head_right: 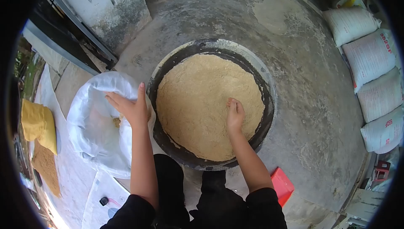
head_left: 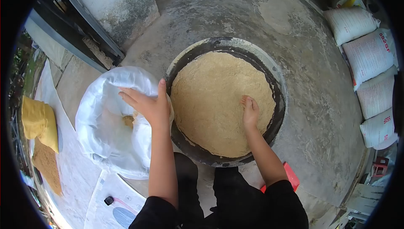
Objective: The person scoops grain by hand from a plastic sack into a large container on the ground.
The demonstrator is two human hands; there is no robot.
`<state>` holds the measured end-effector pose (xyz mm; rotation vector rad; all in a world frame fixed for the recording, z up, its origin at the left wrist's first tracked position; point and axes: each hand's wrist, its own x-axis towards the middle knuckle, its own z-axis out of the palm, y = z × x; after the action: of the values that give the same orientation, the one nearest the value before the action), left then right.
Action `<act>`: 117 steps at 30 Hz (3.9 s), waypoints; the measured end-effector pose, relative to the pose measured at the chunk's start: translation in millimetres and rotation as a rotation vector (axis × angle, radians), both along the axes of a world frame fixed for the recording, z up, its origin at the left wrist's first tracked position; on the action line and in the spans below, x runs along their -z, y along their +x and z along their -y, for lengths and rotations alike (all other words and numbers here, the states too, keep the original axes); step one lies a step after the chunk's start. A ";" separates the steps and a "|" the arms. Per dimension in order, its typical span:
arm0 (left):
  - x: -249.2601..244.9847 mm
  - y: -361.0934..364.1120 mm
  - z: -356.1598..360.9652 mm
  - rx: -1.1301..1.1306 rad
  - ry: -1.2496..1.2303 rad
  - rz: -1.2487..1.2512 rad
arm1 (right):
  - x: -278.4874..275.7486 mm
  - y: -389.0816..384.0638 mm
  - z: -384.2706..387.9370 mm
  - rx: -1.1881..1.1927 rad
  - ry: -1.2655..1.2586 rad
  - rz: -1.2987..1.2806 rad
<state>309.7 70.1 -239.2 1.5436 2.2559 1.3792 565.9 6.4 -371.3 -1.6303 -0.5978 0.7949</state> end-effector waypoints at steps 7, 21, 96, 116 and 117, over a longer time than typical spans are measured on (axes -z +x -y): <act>6.8 1.7 -100.2 0.033 -0.433 0.039 | 8.2 -1.8 -17.6 -0.088 0.005 -0.016; 13.3 90.3 -5.1 0.414 -0.045 -0.036 | 4.6 -3.3 -30.1 -0.034 -0.015 0.004; 102.7 127.3 38.6 0.165 -0.069 1.539 | -47.8 -79.9 -29.5 0.151 0.045 -0.766; 5.7 -79.9 12.2 -0.091 0.411 0.774 | -149.6 -280.1 -76.1 -0.812 0.419 -0.029; -4.9 -73.6 18.8 -0.067 0.268 0.763 | -150.8 -269.5 -75.3 -0.807 0.477 0.081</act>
<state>236.1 51.3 -234.4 0.7616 1.7042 1.9208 296.4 81.7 -220.4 -0.9590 -1.4286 1.0525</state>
